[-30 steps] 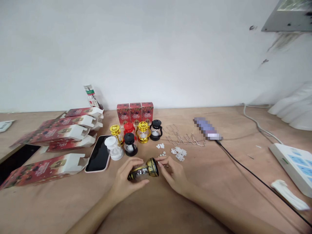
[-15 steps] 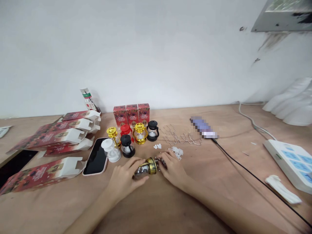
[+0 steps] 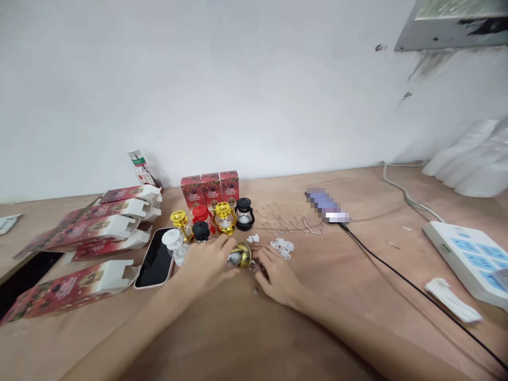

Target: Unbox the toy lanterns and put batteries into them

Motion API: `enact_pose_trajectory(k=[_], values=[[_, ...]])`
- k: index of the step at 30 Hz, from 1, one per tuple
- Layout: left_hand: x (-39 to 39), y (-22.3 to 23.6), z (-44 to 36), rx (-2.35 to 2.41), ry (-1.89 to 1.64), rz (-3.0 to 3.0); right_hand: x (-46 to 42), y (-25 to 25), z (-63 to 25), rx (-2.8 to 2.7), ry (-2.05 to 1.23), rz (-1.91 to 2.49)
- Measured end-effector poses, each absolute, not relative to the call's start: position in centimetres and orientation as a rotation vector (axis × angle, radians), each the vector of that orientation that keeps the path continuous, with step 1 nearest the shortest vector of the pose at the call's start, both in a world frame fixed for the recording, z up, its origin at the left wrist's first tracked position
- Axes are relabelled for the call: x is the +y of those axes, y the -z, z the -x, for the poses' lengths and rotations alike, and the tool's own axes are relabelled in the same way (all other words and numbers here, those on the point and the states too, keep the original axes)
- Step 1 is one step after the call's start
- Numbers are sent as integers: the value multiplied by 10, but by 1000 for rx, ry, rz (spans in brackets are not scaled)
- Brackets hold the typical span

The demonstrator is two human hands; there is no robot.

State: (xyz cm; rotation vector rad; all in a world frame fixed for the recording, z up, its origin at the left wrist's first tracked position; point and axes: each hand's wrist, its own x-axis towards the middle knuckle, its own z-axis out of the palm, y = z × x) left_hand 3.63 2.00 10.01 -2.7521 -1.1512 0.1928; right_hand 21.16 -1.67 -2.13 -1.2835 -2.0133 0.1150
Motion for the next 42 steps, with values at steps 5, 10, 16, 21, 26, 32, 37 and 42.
enact_pose_trajectory(k=[5,10,16,21,26,32,37,42], values=[[25,-125,-67,-985,-234,2612,-21,20,-206,-2202,-19,1278],[35,-114,-94,-946,-276,2621,-18,22,-206,-2166,-98,1400],[57,-96,-96,-917,-266,2631,-17,22,-208,-2132,-150,1359],[60,-102,-90,-811,-190,2688,-16,22,-209,-2111,-35,1292],[29,-94,-74,-570,10,2942,-7,28,-231,-2004,193,1322],[0,-23,-62,-1009,477,3273,-6,33,-260,-2052,101,1421],[10,13,-78,-1234,580,3264,-6,32,-265,-2058,69,1436],[14,12,-91,-1161,498,3249,-3,36,-271,-2045,31,1429]])
